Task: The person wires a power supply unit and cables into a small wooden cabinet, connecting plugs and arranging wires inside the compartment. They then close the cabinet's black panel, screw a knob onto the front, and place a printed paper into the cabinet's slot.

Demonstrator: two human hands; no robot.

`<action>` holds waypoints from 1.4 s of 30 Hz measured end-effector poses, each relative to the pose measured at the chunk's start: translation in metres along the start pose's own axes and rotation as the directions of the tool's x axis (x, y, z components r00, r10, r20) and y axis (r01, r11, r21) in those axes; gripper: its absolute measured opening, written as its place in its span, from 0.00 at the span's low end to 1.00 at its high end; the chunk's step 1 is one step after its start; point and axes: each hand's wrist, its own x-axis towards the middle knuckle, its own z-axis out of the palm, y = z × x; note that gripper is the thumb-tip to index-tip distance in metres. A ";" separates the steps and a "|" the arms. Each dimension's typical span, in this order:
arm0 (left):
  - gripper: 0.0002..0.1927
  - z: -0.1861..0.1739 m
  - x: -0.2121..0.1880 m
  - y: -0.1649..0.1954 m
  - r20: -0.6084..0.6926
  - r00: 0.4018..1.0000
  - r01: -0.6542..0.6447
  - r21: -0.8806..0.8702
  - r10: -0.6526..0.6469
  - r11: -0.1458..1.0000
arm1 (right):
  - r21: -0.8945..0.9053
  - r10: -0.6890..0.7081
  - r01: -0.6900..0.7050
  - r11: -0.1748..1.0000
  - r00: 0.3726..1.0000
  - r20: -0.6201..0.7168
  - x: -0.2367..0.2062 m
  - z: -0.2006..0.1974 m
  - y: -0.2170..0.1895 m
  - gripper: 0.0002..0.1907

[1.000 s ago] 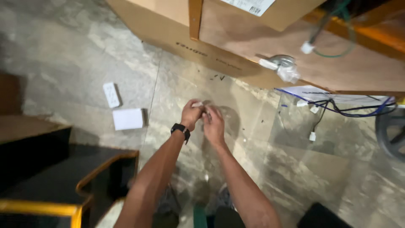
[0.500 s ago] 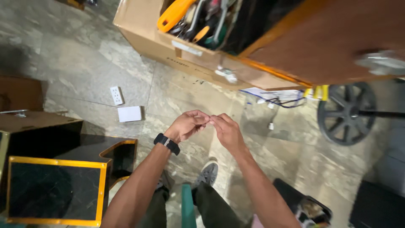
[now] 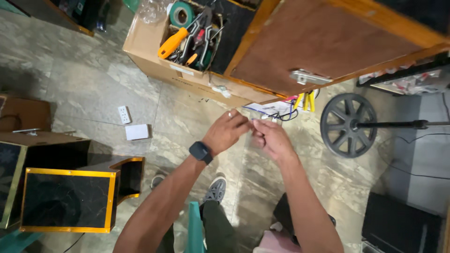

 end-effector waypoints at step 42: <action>0.11 0.064 0.164 0.041 0.519 0.595 0.208 -0.837 -0.613 -0.506 | -0.822 -0.665 0.322 -0.470 0.482 0.570 -0.032 -0.047 -0.174 0.10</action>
